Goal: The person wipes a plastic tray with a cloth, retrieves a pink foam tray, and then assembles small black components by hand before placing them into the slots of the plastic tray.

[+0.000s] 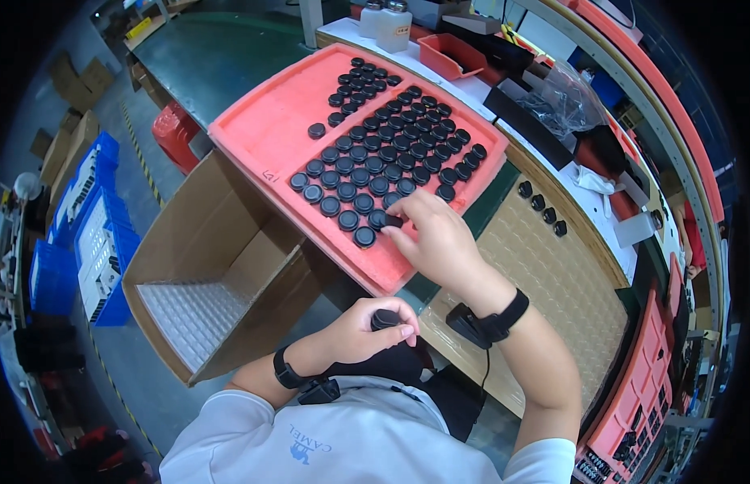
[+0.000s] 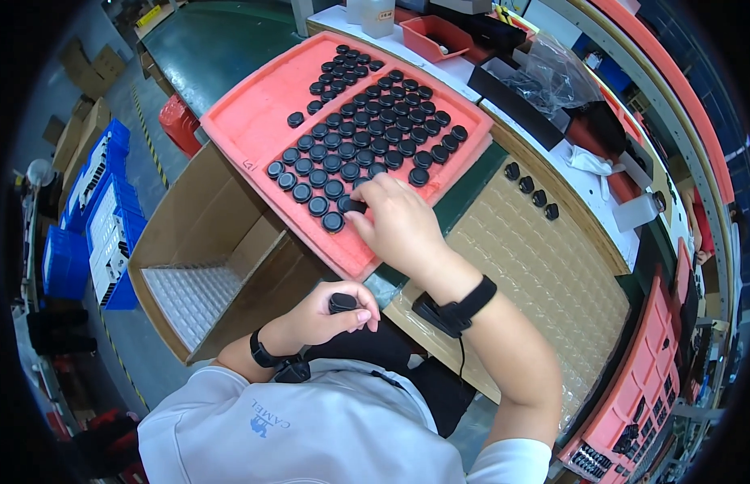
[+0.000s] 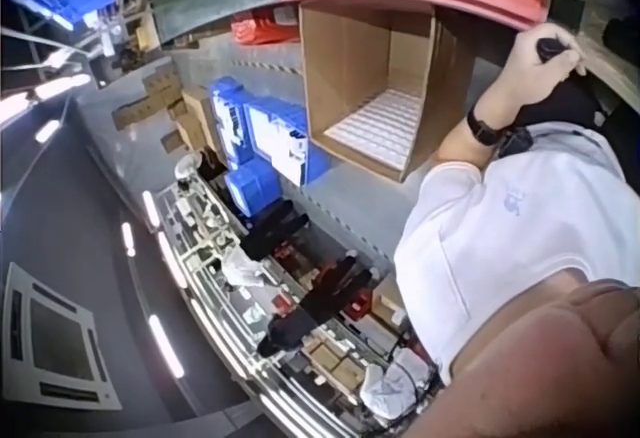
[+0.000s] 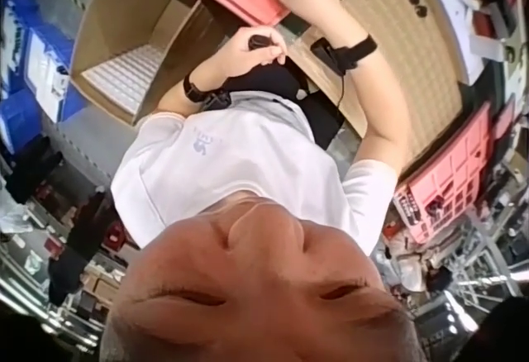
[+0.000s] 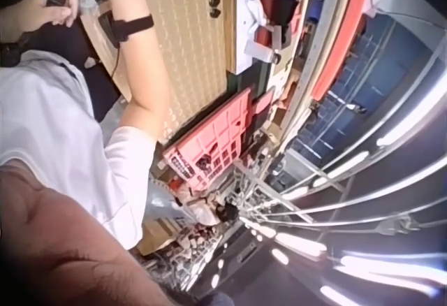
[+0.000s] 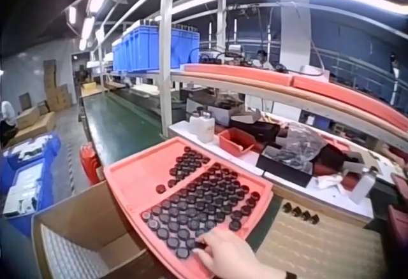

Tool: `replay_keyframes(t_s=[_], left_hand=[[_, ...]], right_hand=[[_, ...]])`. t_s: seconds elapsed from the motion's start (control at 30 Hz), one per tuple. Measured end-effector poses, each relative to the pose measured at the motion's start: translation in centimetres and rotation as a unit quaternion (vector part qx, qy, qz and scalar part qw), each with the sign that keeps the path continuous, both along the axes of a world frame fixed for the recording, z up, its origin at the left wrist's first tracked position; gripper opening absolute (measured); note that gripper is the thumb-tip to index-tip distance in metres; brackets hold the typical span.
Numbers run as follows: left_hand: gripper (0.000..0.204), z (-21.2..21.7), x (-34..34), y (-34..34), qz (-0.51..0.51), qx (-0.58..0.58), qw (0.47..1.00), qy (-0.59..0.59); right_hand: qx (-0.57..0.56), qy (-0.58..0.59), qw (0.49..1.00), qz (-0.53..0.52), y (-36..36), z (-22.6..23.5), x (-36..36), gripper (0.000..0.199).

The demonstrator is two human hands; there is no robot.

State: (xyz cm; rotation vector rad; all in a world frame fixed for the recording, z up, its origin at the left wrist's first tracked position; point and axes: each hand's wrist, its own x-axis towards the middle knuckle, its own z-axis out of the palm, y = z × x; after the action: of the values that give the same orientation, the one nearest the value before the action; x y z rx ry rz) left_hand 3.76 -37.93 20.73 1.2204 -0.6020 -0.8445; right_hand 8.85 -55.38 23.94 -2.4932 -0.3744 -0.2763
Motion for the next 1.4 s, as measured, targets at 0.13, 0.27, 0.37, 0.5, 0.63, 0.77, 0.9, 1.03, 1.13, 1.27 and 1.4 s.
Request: replay_keyframes(t_s=[0.13, 0.27, 0.37, 0.5, 0.63, 0.77, 0.9, 1.03, 1.13, 1.27, 1.4], left_hand=[[0.011, 0.1, 0.6, 0.7, 0.022, 0.004, 0.999, 0.023], [0.012, 0.2, 1.3, 1.5, 0.052, -0.017, 0.998, -0.004], [0.013, 0.2, 2.1, 2.1, 0.071, -0.042, 0.997, 0.001], [0.019, 0.4, 1.9, 0.3, 0.122, -0.070, 0.990, 0.023], [0.035, 2.5, 1.3, -1.7, 0.010, -0.038, 0.999, 0.007], [0.037, 1.6, 0.4, -3.8, -0.040, -0.072, 0.996, -0.032], [0.033, 1.6, -1.4, -6.2, -0.012, -0.114, 0.993, -0.035], [0.033, 2.3, -2.7, -8.1, -0.010, -0.094, 0.969, -0.228], [0.034, 2.7, -3.6, -9.6, -0.011, -0.100, 0.937, -0.334], [0.035, 2.6, -4.7, -10.8, 0.001, -0.093, 0.893, -0.440], [0.036, 2.0, -5.7, -11.0, -0.003, -0.092, 0.953, -0.290]], right_hand=[[-0.052, -0.069, 0.996, -0.003, 0.7, -1.1, 1.0, 0.018], [-0.032, -0.082, 0.996, -0.002, 0.2, -0.6, -0.1, 0.020], [0.032, -0.042, 0.999, -0.007, -1.0, 1.4, -3.1, 0.022], [0.084, -0.053, 0.994, 0.044, -2.4, 3.4, -8.2, 0.028], [0.036, -0.091, 0.994, 0.057, -3.4, 3.8, -12.2, 0.033], [-0.018, -0.124, 0.991, 0.043, -4.6, 3.5, -15.3, 0.036], [0.006, -0.146, 0.988, -0.048, -5.9, 2.0, -17.9, 0.030], [0.310, -0.063, 0.933, -0.168, -5.6, 0.0, -20.7, 0.024], [0.482, -0.067, 0.857, -0.170, -5.0, -0.9, -21.8, 0.021], [0.424, -0.089, 0.874, -0.219, -4.7, -2.0, -22.1, 0.031], [0.605, -0.024, 0.776, -0.174, -5.3, -1.1, -22.9, 0.032]])
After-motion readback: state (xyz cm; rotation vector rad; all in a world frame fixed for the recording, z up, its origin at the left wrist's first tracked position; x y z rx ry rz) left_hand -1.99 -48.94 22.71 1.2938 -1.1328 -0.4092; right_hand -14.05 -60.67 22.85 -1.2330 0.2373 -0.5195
